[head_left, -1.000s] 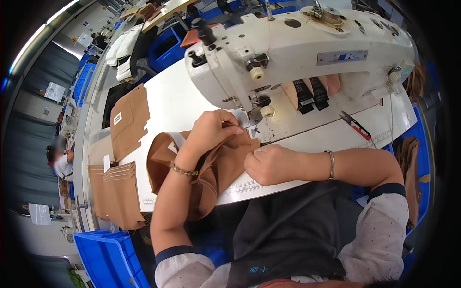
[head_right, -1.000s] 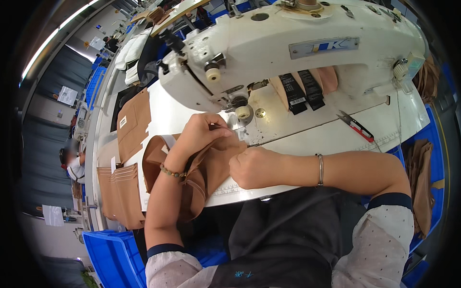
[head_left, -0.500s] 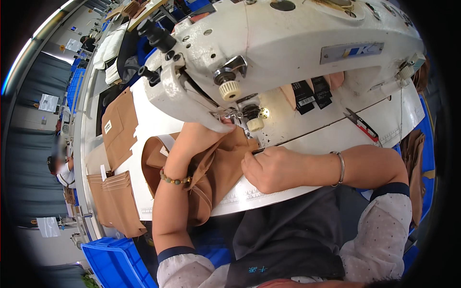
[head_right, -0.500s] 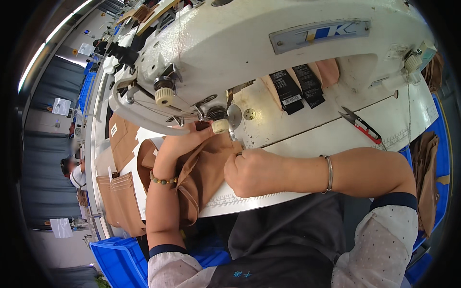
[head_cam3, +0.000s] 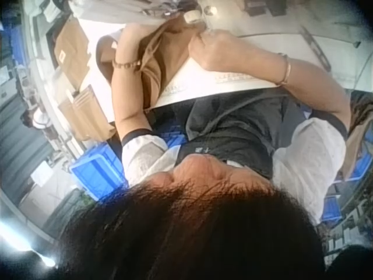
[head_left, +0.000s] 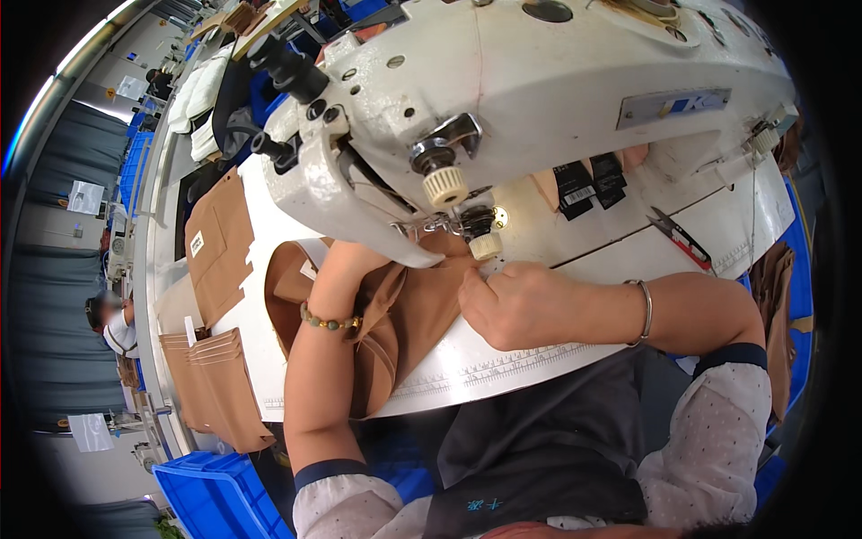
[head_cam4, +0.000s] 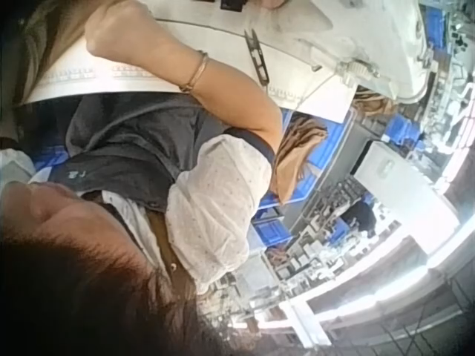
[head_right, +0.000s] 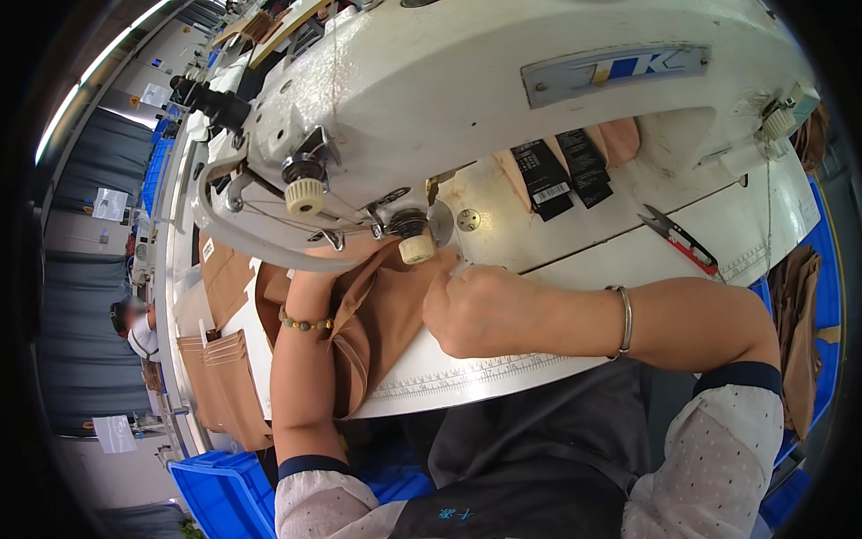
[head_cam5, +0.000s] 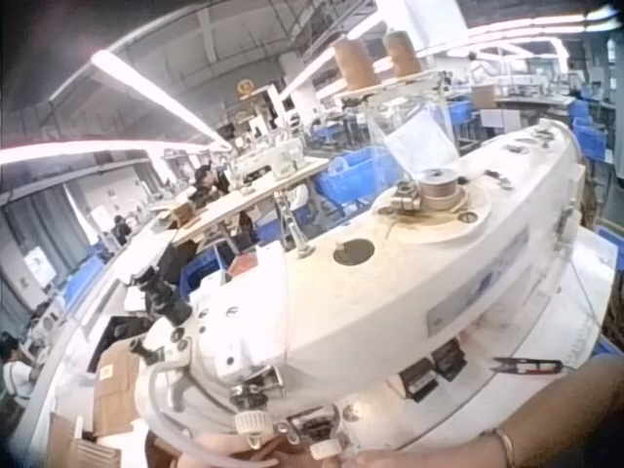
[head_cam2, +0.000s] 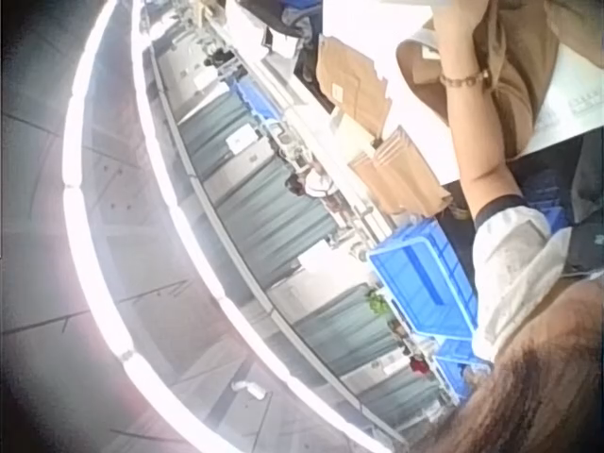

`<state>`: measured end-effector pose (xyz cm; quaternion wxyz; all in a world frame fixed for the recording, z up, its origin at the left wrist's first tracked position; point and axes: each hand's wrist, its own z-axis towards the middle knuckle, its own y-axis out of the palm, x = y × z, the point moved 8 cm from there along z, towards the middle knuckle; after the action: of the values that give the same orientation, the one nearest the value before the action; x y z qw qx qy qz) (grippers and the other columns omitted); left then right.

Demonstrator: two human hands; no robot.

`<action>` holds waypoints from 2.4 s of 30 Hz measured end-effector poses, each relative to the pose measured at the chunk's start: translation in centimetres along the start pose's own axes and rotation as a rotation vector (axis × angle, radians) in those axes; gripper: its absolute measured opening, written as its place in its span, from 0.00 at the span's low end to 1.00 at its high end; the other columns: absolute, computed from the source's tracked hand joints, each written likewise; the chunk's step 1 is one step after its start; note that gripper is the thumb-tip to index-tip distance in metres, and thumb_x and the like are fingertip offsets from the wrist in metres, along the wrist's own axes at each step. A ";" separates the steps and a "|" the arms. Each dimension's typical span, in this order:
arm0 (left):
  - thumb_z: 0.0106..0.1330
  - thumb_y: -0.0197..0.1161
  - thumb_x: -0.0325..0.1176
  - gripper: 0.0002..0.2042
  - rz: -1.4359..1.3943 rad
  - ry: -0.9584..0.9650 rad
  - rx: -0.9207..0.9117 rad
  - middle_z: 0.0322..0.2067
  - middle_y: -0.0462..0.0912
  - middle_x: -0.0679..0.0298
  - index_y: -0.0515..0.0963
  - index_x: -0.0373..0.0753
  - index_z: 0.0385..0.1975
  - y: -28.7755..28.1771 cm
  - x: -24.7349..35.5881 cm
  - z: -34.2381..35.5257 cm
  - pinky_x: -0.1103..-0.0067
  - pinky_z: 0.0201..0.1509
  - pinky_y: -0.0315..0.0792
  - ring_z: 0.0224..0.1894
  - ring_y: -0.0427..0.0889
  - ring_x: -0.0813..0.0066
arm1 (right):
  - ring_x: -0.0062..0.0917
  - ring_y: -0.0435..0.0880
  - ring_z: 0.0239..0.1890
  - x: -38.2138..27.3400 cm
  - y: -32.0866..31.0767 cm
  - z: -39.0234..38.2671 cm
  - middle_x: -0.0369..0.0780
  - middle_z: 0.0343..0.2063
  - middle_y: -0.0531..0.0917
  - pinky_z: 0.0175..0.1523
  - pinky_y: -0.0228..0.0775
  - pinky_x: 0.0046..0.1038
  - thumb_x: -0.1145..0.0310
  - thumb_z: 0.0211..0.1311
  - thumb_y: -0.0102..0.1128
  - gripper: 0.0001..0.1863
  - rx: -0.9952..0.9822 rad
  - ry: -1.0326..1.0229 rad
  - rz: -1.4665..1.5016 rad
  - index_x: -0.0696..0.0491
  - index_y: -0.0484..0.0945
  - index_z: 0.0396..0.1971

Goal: Using an industrial sewing machine to assemble components of a leather bag.

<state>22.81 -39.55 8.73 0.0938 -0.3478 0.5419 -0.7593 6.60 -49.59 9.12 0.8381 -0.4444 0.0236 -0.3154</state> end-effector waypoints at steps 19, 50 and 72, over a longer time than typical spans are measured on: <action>0.59 0.71 0.36 0.16 0.475 -0.328 -0.051 0.44 0.85 0.58 0.82 0.37 0.44 -3.2 7.8 -3.4 0.64 0.56 0.73 0.52 0.82 0.57 | 0.23 0.78 0.19 0.7 -0.2 -0.2 0.50 0.27 0.84 0.22 0.67 0.23 0.67 0.44 0.61 0.09 -0.033 0.005 -0.006 0.59 0.81 0.21; 0.53 0.65 0.29 0.17 0.542 0.079 0.221 0.40 0.81 0.69 0.85 0.41 0.45 1.1 10.0 -6.8 0.74 0.48 0.74 0.41 0.80 0.71 | 0.19 0.78 0.21 2.7 1.0 0.1 0.39 0.33 0.84 0.21 0.68 0.22 0.70 0.52 0.64 0.07 -0.043 0.079 0.044 0.57 0.82 0.30; 0.51 0.66 0.27 0.11 0.456 0.191 0.355 0.29 0.78 0.67 0.85 0.38 0.36 0.3 10.2 -6.6 0.72 0.49 0.75 0.38 0.79 0.70 | 0.23 0.78 0.18 4.5 0.4 0.4 0.33 0.19 0.73 0.22 0.70 0.27 0.70 0.47 0.62 0.08 0.039 0.241 0.112 0.54 0.79 0.29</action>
<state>11.07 -39.99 11.73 0.2699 -0.1221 0.4711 -0.8309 10.56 -51.62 10.17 0.8541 -0.3848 0.1427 -0.3196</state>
